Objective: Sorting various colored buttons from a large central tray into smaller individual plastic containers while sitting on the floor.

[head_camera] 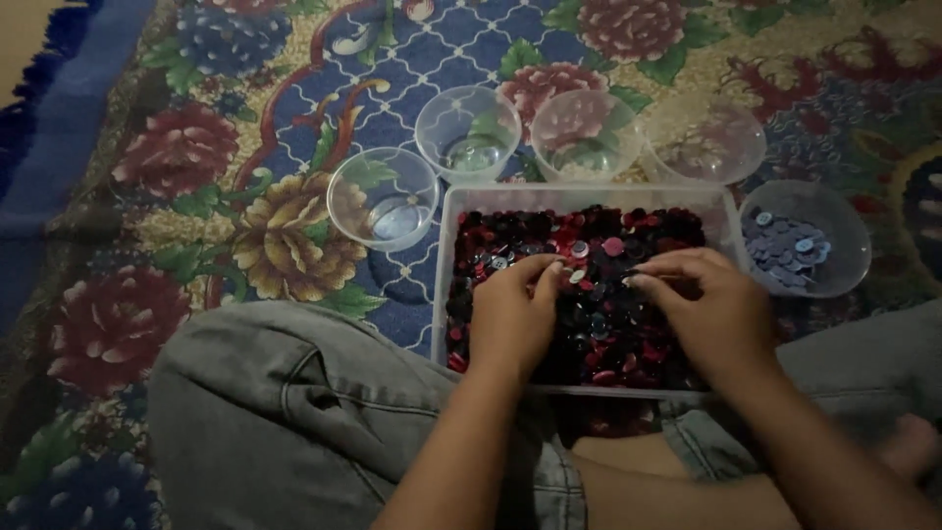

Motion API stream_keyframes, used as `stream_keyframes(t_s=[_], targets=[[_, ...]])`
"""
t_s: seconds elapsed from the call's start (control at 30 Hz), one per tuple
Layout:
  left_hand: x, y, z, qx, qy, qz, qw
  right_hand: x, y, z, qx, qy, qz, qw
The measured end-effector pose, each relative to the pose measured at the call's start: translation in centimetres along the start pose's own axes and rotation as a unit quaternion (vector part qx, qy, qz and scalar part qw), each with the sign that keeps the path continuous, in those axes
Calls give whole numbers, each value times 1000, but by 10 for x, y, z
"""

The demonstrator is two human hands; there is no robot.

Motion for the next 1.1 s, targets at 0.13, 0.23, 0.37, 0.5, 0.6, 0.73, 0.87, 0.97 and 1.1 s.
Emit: stream_keyframes(t_s=[0.13, 0.23, 0.37, 0.5, 0.6, 0.73, 0.87, 0.97, 1.1], targets=[[4, 5, -3, 8, 12, -2, 1000, 11, -2, 2, -48, -22, 35, 998], [7, 9, -5, 16, 9, -17, 1000, 12, 6, 4, -38, -12, -43, 998], [8, 8, -7, -2, 37, 15, 999, 11, 11, 4, -106, -55, -104, 987], [9, 9, -8, -13, 43, 31, 998, 26, 12, 12, -98, 0, -39, 994], [7, 10, -9, 8, 27, 49, 998, 48, 16, 27, -136, 70, 27, 988], [-6, 6, -10, 0, 30, 50, 998, 56, 58, 32, -100, 180, 15, 978], [-31, 14, -7, 23, 22, 92, 995, 56, 55, 16, -22, 142, -99, 985], [-58, 46, 0, -9, 0, 115, 993, 43, 36, 2, 54, 120, -14, 991], [-97, 100, 8, -101, -86, -2, 991, 9, 52, -8, 102, 5, -30, 994]])
Point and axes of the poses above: each hand's wrist, its own z-axis towards the middle knuckle, its own x-axis out of the back of the hand, y = z × x, the point moved 4 cm from there along z, towards the middle knuckle, and after that the axes turned 15 degrees about y, right-handed, at the moved point
